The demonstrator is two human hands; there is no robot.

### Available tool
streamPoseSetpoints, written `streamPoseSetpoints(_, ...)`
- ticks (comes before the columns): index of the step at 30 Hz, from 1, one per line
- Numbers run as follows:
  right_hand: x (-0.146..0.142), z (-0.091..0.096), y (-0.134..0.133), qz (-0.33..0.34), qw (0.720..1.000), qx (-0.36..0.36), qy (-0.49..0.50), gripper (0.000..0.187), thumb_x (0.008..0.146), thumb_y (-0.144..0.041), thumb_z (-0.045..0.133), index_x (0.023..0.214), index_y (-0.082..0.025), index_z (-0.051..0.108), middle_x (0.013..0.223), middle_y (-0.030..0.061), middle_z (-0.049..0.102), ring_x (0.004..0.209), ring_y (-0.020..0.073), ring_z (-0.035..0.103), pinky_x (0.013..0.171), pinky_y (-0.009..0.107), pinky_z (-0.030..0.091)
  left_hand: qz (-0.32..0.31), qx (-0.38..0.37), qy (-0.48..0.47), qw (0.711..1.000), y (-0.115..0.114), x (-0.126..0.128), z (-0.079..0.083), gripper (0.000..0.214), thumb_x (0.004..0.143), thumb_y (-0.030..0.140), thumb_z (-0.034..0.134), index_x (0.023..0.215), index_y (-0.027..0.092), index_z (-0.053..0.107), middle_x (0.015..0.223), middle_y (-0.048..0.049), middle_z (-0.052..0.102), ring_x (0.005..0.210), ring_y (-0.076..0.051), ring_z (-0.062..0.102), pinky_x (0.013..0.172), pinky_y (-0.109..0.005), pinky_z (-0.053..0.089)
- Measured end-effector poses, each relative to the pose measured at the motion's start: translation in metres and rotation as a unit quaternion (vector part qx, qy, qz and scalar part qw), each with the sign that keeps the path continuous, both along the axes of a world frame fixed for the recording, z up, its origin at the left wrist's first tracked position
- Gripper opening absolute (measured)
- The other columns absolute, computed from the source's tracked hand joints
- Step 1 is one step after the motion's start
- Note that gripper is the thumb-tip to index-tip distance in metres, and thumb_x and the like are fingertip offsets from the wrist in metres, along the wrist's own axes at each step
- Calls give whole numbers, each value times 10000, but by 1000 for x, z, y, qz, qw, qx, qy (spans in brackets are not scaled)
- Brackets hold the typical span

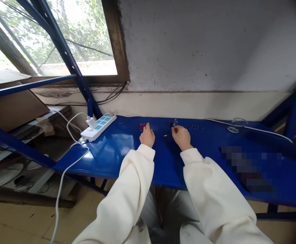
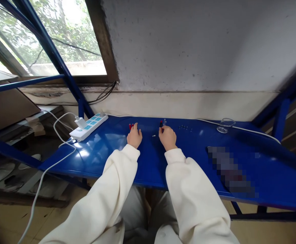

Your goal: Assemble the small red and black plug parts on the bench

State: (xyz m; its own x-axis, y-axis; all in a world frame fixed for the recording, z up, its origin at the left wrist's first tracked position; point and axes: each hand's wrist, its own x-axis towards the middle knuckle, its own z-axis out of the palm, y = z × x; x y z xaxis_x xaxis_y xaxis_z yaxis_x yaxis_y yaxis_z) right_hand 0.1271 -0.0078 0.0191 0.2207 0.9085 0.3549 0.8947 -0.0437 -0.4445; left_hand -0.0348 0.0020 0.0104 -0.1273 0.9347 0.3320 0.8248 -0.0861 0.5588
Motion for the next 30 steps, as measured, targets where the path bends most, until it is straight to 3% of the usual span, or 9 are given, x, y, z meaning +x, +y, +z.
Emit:
streamPoseSetpoints(6, -9, -2, -9, 40, 999, 29, 7, 302, 847, -350, 349, 798, -181, 594, 802, 70, 627, 678, 160, 566, 527, 234, 327, -15, 16, -44, 999, 0, -1, 0, 267, 839, 199, 374, 1082, 210, 485, 1007, -107, 587, 850, -207, 596, 716, -293, 422)
streamPoseSetpoints(9, -11, -2, -9, 57, 998, 32, 23, 316, 851, -380, 343, 764, -186, 577, 782, 64, 623, 665, 158, 559, 534, 232, 324, -67, 65, -131, 987, 0, 2, 0, 194, 810, 180, 433, 981, 207, 520, 849, -57, 606, 797, -166, 591, 709, -258, 423)
streamPoseSetpoints(12, -12, -4, -7, 54, 996, 20, 68, 393, 863, -451, 281, 763, -187, 555, 726, 66, 614, 664, 170, 560, 554, 236, 332, -156, 71, -254, 952, -3, 10, 0, 165, 783, 202, 480, 944, 200, 517, 719, -2, 576, 606, -100, 564, 601, -205, 428)
streamPoseSetpoints(15, -11, -9, -1, 67, 987, -2, 146, 495, 865, -520, 185, 737, -190, 530, 695, 60, 608, 650, 168, 556, 581, 240, 352, -230, 15, -375, 898, -6, 18, 0, 201, 764, 265, 510, 950, 189, 493, 693, 30, 559, 396, -37, 455, 435, -174, 378)
streamPoseSetpoints(18, -11, -13, 2, 103, 972, 10, 213, 548, 850, -565, 147, 654, -191, 496, 642, 44, 586, 620, 152, 539, 593, 237, 368, -260, -16, -457, 851, -9, 22, 1, 259, 731, 314, 557, 934, 173, 480, 674, 37, 560, 333, -18, 415, 374, -170, 337)
streamPoseSetpoints(21, -12, -13, 2, 119, 960, 36, 251, 561, 822, -614, 165, 636, -187, 478, 596, 29, 550, 585, 138, 508, 568, 231, 374, -273, -33, -491, 827, -12, 21, 3, 316, 714, 348, 582, 948, 165, 473, 679, 27, 578, 333, -23, 440, 352, -162, 312)
streamPoseSetpoints(26, -15, -6, -5, 138, 950, 83, 267, 517, 825, -599, 210, 624, -187, 450, 562, -1, 493, 555, 114, 459, 556, 219, 366, -274, -51, -494, 824, -16, 17, 6, 447, 712, 379, 591, 1083, 170, 456, 851, -45, 628, 382, -36, 508, 332, -158, 284)
streamPoseSetpoints(30, -16, -6, -8, 155, 950, 104, 249, 461, 832, -558, 277, 602, -187, 423, 537, -27, 434, 537, 97, 414, 548, 209, 342, -258, -45, -479, 838, -16, 18, 5, 350, 730, 397, 567, 954, 133, 519, 792, -49, 629, 356, -39, 498, 337, -165, 305)
